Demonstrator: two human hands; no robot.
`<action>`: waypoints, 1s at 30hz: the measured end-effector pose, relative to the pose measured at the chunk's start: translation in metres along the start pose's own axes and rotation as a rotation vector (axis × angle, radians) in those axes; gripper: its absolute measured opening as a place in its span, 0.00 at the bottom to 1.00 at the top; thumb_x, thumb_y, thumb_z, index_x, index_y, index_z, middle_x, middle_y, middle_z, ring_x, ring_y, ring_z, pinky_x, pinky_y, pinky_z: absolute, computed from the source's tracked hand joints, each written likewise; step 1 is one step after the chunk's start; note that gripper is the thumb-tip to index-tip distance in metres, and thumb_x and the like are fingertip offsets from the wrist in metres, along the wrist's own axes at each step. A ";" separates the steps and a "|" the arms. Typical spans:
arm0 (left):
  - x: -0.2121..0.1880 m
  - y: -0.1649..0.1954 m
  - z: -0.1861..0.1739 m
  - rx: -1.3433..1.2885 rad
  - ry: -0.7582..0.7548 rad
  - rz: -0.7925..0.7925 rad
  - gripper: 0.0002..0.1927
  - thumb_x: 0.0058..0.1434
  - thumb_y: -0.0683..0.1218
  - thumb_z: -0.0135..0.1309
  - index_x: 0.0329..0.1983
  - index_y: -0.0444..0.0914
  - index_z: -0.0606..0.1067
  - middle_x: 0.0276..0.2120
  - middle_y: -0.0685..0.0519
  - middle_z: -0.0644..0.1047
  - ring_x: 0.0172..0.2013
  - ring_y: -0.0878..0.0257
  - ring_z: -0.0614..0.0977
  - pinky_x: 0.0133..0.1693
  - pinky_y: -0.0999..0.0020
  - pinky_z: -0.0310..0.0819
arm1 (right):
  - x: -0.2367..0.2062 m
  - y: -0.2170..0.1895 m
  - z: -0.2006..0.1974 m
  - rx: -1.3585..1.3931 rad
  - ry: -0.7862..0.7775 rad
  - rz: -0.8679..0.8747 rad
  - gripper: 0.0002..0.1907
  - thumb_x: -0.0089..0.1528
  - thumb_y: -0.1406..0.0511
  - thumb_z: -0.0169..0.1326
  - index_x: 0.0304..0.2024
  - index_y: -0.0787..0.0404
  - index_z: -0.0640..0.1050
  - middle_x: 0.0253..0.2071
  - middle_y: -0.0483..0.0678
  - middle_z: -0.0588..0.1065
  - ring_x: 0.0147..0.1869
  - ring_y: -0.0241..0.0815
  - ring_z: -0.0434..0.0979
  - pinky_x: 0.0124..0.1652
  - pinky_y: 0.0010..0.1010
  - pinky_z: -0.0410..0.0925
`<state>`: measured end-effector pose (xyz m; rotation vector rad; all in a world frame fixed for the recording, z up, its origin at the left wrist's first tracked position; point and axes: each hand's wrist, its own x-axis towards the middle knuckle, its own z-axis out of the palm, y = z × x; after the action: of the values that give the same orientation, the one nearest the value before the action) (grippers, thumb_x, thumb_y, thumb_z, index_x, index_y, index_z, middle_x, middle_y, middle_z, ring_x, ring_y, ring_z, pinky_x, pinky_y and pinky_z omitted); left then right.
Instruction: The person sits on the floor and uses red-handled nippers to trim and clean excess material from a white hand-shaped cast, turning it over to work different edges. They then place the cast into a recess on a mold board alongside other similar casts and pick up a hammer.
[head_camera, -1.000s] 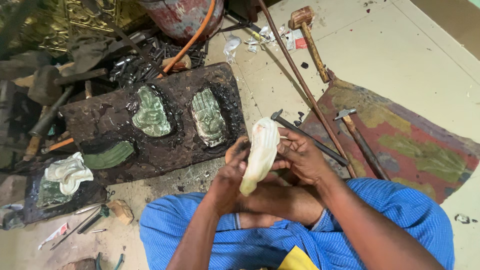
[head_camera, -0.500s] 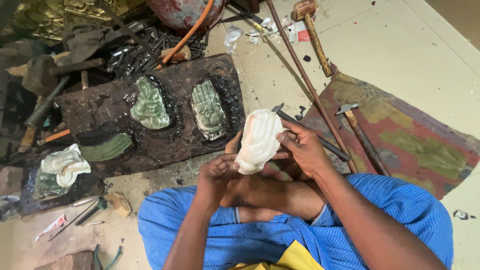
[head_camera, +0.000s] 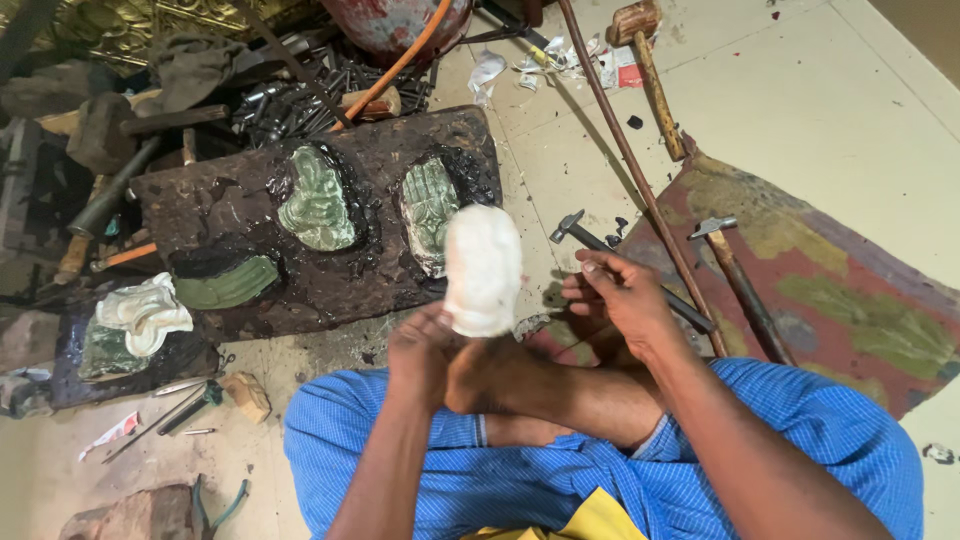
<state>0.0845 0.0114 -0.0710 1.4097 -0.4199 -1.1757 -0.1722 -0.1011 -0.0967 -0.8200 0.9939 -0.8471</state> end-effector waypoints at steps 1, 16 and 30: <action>0.007 0.007 -0.004 0.020 0.054 0.025 0.10 0.68 0.38 0.50 0.50 0.28 0.75 0.35 0.45 0.82 0.27 0.59 0.81 0.29 0.67 0.76 | 0.002 0.001 -0.002 -0.025 0.002 -0.001 0.17 0.68 0.65 0.50 0.57 0.65 0.77 0.41 0.51 0.81 0.41 0.40 0.84 0.38 0.30 0.78; 0.118 0.020 -0.040 -0.088 0.149 0.045 0.10 0.66 0.37 0.53 0.48 0.28 0.76 0.36 0.47 0.80 0.28 0.59 0.82 0.33 0.65 0.84 | 0.011 0.011 -0.009 -0.081 -0.027 0.037 0.18 0.68 0.66 0.52 0.59 0.65 0.76 0.40 0.52 0.81 0.40 0.38 0.83 0.37 0.29 0.76; 0.121 0.016 -0.023 -0.011 0.235 0.051 0.07 0.64 0.35 0.55 0.43 0.25 0.76 0.34 0.46 0.80 0.27 0.60 0.82 0.32 0.66 0.85 | 0.007 0.006 -0.002 -0.170 -0.045 0.070 0.18 0.67 0.67 0.52 0.60 0.64 0.76 0.40 0.50 0.81 0.40 0.37 0.82 0.37 0.28 0.75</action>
<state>0.1606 -0.0785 -0.1097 1.4990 -0.2821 -0.9562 -0.1703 -0.1047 -0.1053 -0.9390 1.0591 -0.6878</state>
